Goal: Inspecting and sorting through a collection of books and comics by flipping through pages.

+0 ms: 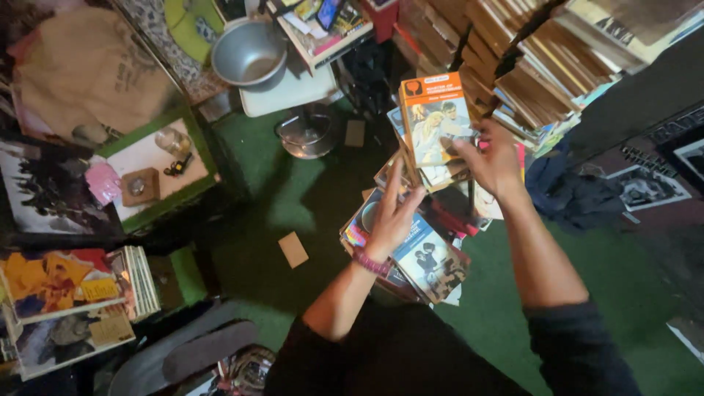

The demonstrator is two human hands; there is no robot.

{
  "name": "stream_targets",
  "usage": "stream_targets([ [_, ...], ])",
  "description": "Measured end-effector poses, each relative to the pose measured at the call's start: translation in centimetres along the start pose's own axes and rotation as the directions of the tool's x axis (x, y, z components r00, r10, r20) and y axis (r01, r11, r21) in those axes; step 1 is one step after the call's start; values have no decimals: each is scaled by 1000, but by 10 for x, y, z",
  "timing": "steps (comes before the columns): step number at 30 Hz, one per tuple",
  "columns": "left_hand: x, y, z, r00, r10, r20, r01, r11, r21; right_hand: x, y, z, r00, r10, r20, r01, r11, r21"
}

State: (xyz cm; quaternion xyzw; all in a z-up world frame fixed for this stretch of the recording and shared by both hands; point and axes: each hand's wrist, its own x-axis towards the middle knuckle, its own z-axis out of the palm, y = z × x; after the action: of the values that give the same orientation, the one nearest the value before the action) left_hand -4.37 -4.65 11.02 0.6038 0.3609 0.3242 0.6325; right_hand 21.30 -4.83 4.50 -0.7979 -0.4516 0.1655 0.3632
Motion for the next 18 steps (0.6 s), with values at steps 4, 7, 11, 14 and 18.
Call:
stream_targets([
  [4,22,2,14,998,64,16,-64,998,22,30,-4,9,965,165,202,-136,979,-150],
  [7,14,12,16,999,31,17,-31,999,-22,41,32,9,995,52,81,-41,991,-127],
  [11,8,41,18,997,72,-34,-76,988,-131,-15,-46,-33,976,-150,-159,149,989,-18],
  [14,12,55,27,985,150,-83,-167,946,-279,-73,-79,-41,933,-290,-211,304,952,32],
  [18,5,80,24,984,161,-76,-175,955,-240,-124,-74,-14,910,-406,-79,413,889,196],
])
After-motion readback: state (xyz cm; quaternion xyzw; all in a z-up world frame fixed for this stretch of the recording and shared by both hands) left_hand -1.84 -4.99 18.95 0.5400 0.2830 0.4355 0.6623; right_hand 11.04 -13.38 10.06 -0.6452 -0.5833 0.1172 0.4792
